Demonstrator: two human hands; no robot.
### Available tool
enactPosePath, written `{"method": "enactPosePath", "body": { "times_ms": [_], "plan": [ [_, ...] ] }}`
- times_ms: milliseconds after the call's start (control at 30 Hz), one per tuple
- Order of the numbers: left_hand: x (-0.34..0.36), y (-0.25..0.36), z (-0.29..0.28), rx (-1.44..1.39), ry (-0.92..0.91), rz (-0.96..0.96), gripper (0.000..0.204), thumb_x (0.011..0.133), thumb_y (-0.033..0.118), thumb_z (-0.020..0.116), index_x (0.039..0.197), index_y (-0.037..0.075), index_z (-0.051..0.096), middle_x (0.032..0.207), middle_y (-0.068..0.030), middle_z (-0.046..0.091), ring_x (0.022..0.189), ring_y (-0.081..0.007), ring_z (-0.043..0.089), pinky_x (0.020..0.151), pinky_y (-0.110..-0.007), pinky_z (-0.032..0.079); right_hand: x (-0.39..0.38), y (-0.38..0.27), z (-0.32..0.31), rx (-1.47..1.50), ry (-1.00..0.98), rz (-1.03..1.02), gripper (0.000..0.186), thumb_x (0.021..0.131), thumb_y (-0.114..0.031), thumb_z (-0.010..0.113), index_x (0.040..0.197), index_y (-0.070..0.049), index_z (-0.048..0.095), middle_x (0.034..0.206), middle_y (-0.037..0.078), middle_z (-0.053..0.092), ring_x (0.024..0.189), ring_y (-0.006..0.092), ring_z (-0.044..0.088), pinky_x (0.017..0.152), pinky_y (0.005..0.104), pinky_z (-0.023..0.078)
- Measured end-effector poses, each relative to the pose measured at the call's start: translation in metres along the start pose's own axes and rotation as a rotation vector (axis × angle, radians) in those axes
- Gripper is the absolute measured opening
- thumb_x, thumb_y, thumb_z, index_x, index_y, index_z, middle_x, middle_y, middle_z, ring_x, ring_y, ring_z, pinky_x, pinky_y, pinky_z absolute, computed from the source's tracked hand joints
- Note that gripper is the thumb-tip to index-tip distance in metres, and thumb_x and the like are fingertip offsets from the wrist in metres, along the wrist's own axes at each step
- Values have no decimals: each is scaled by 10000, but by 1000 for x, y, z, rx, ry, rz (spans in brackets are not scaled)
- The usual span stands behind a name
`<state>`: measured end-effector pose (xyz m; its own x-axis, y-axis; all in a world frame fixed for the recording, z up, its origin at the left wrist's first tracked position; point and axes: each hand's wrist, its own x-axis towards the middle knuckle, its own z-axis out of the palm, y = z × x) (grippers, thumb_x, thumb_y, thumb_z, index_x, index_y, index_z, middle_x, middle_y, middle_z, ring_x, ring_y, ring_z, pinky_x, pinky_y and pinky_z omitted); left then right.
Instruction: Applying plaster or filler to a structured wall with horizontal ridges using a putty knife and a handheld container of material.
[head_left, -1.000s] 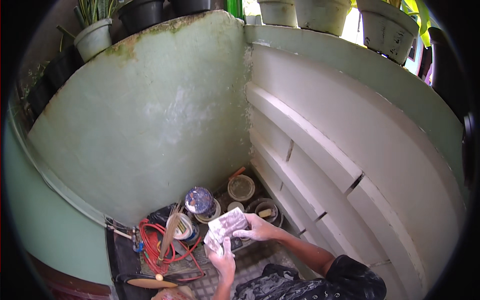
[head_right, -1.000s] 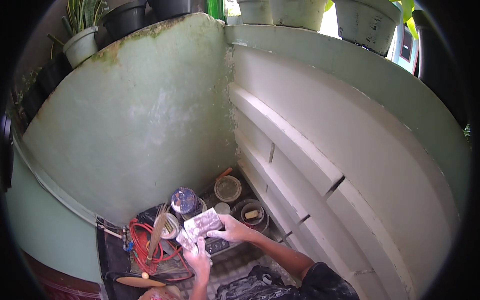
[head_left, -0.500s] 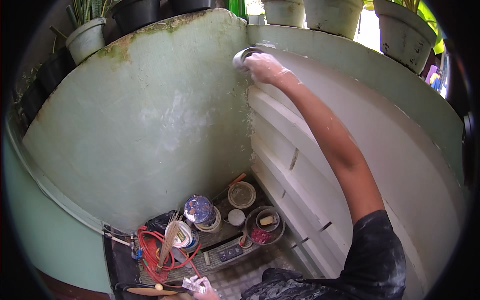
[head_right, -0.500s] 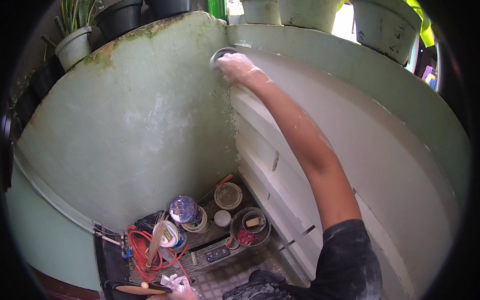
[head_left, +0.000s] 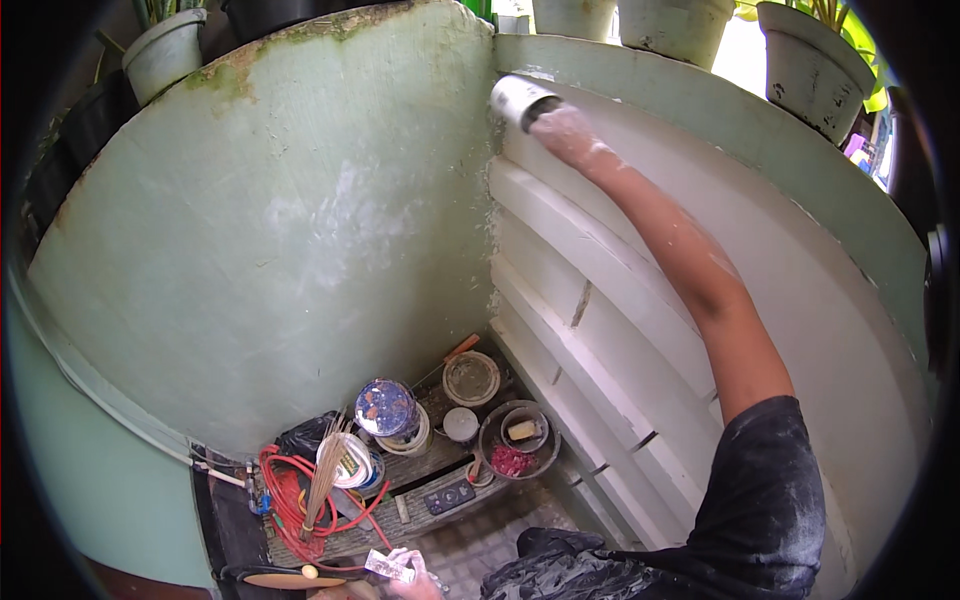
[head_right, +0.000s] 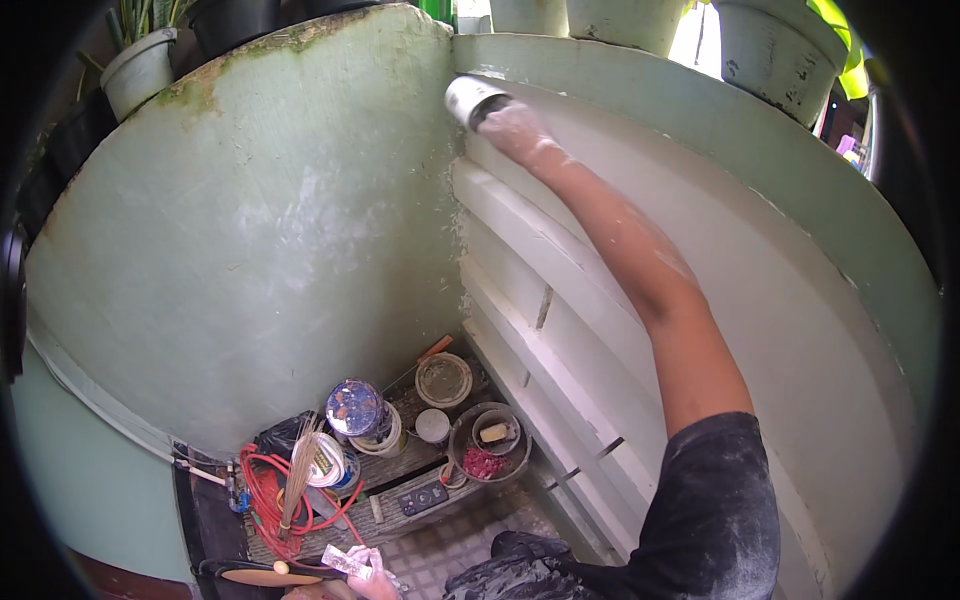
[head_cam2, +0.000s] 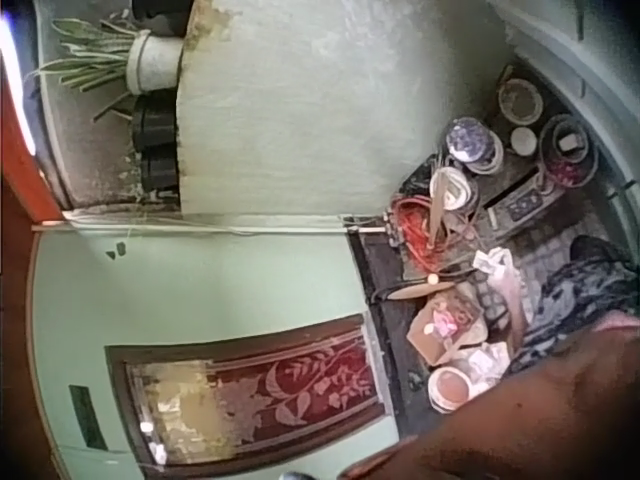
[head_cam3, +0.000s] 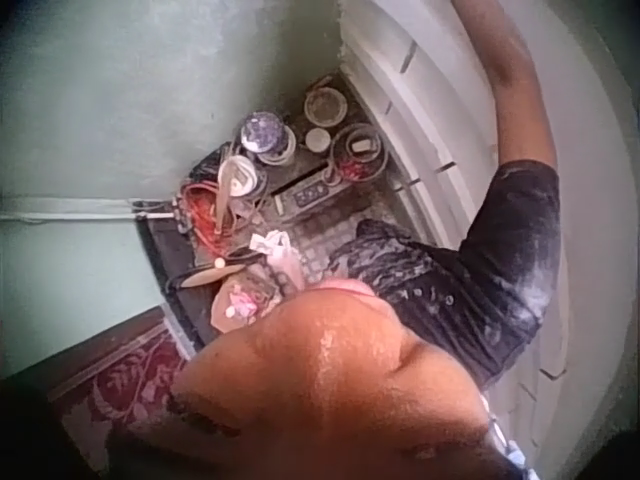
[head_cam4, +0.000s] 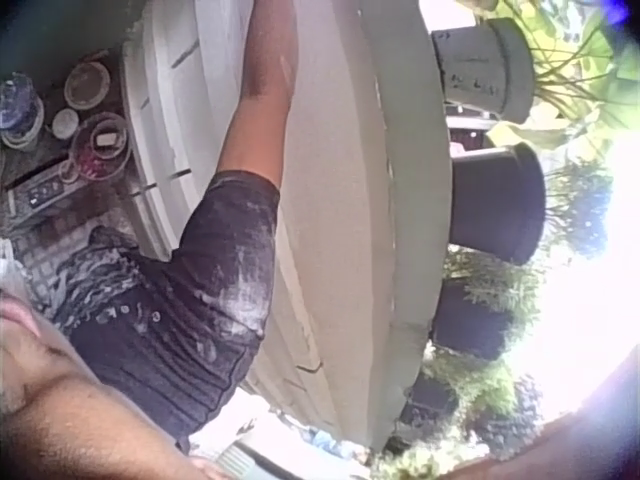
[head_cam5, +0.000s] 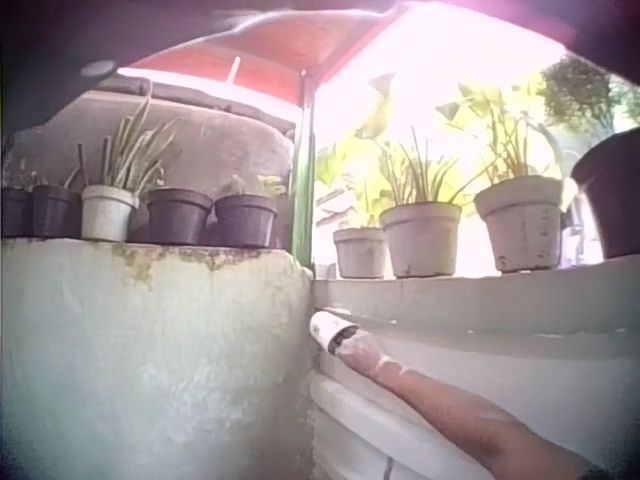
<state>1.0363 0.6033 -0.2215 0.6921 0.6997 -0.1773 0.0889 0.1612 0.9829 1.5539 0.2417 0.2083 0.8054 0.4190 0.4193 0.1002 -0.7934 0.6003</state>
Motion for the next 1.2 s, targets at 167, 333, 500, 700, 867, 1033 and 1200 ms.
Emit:
{"method": "enactPosePath", "body": {
  "times_ms": [167,333,500,700,867,1033,1200],
  "plan": [
    [3,-31,-27,6,-28,-12,307,817,35,656,1099,75,543,724,-53,566,453,-119,463,415,-251,385,-32,-7,-8,-27,323,-55,175,808,-89,536,932,-93,659,910,148,676,793,245,677,674,374,543],
    [11,-37,-49,-270,-153,-216,288,818,42,666,1087,64,565,651,-41,554,394,-101,427,358,-243,356,-42,-6,-8,170,-16,-191,185,803,-62,533,950,-52,645,983,146,652,878,280,639,781,375,513],
    [-3,0,-19,73,-69,-34,238,810,38,691,1028,52,594,615,-13,497,390,-88,385,338,-249,289,-88,3,-15,-15,669,99,167,765,-91,575,907,-78,662,953,129,662,877,240,645,763,350,519],
    [-29,45,-6,-92,-148,-175,263,812,45,689,1051,79,584,603,8,469,387,-78,360,318,-243,280,-127,-27,-41,823,-110,288,192,855,-87,481,896,-40,662,997,205,648,941,321,631,832,386,501],
    [-27,37,-16,-41,-120,-169,286,815,49,687,1074,86,570,587,5,454,371,-82,346,312,-245,277,-170,13,-55,30,98,102,152,834,-93,530,811,-79,680,848,127,686,828,230,673,689,352,538],
    [-21,10,-32,51,-110,-16,221,790,-71,626,976,20,547,857,-21,533,636,-80,480,501,-214,370,-218,-19,-56,367,8,-27,151,817,-73,520,830,-12,657,864,162,668,838,302,656,739,393,525],
    [-41,0,-62,-22,-188,-84,264,775,-84,636,1019,-28,552,920,-65,568,788,-139,548,683,-283,461,-233,22,-90,174,411,172,158,801,-60,522,909,-7,624,888,153,634,851,314,622,774,422,500]
  ]
}}
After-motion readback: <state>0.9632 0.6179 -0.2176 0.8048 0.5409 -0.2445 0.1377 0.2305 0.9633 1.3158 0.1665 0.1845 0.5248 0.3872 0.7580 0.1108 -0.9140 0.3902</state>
